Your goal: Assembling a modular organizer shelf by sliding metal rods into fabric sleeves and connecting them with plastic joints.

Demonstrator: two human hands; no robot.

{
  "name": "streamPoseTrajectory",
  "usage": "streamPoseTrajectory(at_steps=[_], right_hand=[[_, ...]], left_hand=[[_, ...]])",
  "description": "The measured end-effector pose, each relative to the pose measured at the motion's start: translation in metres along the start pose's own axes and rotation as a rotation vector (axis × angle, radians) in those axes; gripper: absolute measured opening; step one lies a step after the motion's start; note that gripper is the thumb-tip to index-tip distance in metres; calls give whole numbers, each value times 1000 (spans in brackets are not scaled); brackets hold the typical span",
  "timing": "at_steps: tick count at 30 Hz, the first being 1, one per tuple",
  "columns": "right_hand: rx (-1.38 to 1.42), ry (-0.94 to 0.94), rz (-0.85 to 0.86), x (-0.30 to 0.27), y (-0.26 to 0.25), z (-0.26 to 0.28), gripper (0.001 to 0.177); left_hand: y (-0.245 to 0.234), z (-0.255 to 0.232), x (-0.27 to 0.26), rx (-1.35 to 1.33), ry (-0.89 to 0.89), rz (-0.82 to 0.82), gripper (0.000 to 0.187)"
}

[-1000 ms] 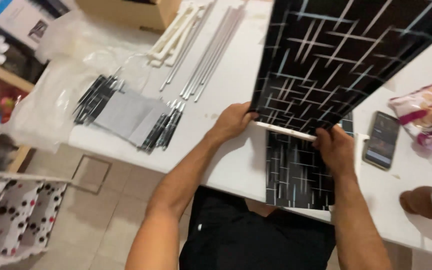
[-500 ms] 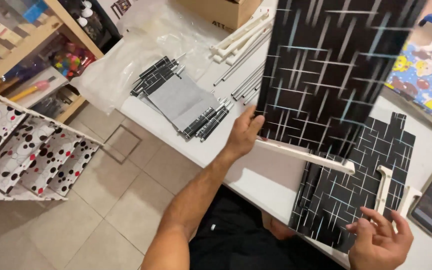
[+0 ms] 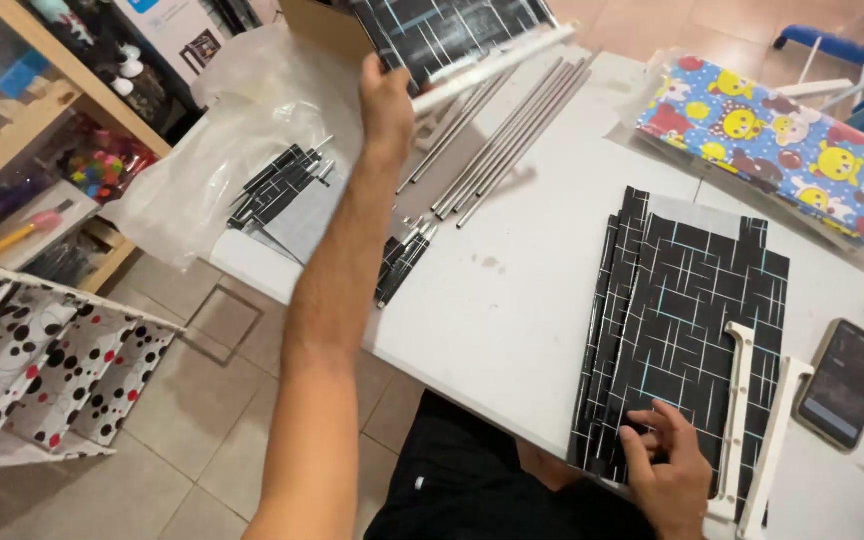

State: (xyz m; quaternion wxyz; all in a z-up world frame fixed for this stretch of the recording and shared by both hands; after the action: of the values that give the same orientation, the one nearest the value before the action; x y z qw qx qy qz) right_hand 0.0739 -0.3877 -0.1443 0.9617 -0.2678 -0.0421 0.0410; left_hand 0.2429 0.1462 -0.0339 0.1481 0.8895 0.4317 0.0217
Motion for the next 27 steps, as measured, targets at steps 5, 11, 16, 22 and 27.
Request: streamPoseTrajectory(at_steps=[5,11,16,22,27], right_hand=[[-54,24,-105,3,2,-17,47],[-2,-114,-75,5,6,-27,41],[81,-151,-179,4,5,-36,37],[122,-187,-139,6,7,-46,34],[115,-241,-133,5,6,-41,32]], left_hand=[[18,26,125,296,90,-231,45],[88,23,-27,123,242,323,43],[116,81,-83,47,247,662,38],[123,135,-91,53,102,696,39],[144,159,-109,73,-36,699,38]])
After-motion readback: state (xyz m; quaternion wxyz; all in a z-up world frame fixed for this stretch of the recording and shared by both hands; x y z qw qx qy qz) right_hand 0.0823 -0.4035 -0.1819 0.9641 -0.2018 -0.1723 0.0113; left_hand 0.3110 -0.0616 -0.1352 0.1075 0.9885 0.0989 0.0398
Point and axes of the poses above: each hand's wrist, its own x-axis towards the middle knuckle, its own y-axis out of the palm, z = x × y, the point moved 5 cm from there along x, towards the middle knuckle, and after that the axes turned 2 degrees about x, right-handed, at the moved point
